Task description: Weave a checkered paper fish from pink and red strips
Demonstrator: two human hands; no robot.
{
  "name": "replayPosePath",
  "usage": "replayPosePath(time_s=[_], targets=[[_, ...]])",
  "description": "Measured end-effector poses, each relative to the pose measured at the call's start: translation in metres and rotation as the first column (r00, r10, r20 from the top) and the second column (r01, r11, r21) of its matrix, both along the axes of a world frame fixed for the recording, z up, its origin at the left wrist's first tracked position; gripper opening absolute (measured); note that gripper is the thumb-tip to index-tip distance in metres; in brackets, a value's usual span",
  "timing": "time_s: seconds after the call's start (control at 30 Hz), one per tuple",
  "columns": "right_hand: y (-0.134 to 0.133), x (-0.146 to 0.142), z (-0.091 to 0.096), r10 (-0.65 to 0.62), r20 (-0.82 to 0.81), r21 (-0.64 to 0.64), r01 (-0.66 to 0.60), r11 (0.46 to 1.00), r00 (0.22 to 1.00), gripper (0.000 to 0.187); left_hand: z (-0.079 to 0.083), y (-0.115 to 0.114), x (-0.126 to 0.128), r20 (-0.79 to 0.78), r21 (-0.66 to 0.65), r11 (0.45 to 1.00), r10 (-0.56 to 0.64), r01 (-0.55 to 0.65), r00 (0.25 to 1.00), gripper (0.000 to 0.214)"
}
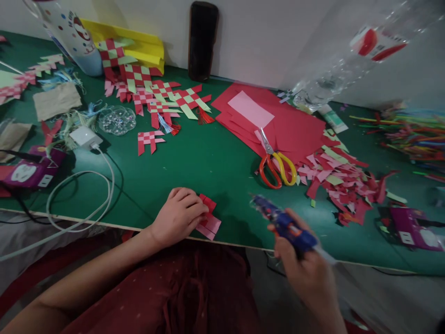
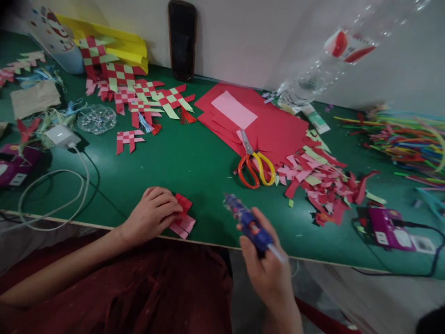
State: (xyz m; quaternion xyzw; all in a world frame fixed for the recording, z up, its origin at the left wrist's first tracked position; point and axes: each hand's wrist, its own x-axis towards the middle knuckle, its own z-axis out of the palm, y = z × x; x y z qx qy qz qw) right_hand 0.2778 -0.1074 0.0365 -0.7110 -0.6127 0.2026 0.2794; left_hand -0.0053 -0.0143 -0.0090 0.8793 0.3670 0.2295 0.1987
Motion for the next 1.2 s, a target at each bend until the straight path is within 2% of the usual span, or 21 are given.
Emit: replayPosePath(time_s=[0.13, 0.27, 0.63, 0.8, 0.97, 1.2], targets=[[0.009, -0.020, -0.006, 0.255, -0.148, -0.049, -0.265, 0.963, 0.956, 0.042, 0.001, -0.001, 0.000, 0.000, -0.009, 1.000, 0.014, -0.014, 1.000, 0.010], [0.013, -0.028, -0.015, 0.380, -0.182, -0.078, -0.398, 0.914, 0.907, 0.040, 0.001, 0.000, 0.001, 0.007, -0.012, 1.000, 0.017, -0.017, 1.000, 0.006], [0.013, -0.025, -0.017, 0.410, -0.116, -0.117, -0.422, 0.899, 0.905, 0.042, 0.001, 0.000, 0.001, 0.017, -0.025, 1.000, 0.013, -0.013, 1.000, 0.007], [0.017, -0.027, -0.011, 0.448, -0.044, -0.141, -0.449, 0.882, 0.893, 0.040, 0.001, 0.000, 0.001, 0.013, -0.035, 0.999, 0.006, -0.005, 1.000, 0.009], [0.022, -0.029, -0.007, 0.424, 0.009, -0.118, -0.421, 0.900, 0.905, 0.039, -0.001, -0.001, 0.000, -0.007, -0.044, 0.999, -0.001, 0.000, 1.000, 0.007], [0.023, -0.029, 0.000, 0.451, -0.006, -0.132, -0.448, 0.884, 0.893, 0.037, 0.002, -0.001, 0.001, 0.011, -0.036, 0.999, 0.004, -0.004, 1.000, 0.009]])
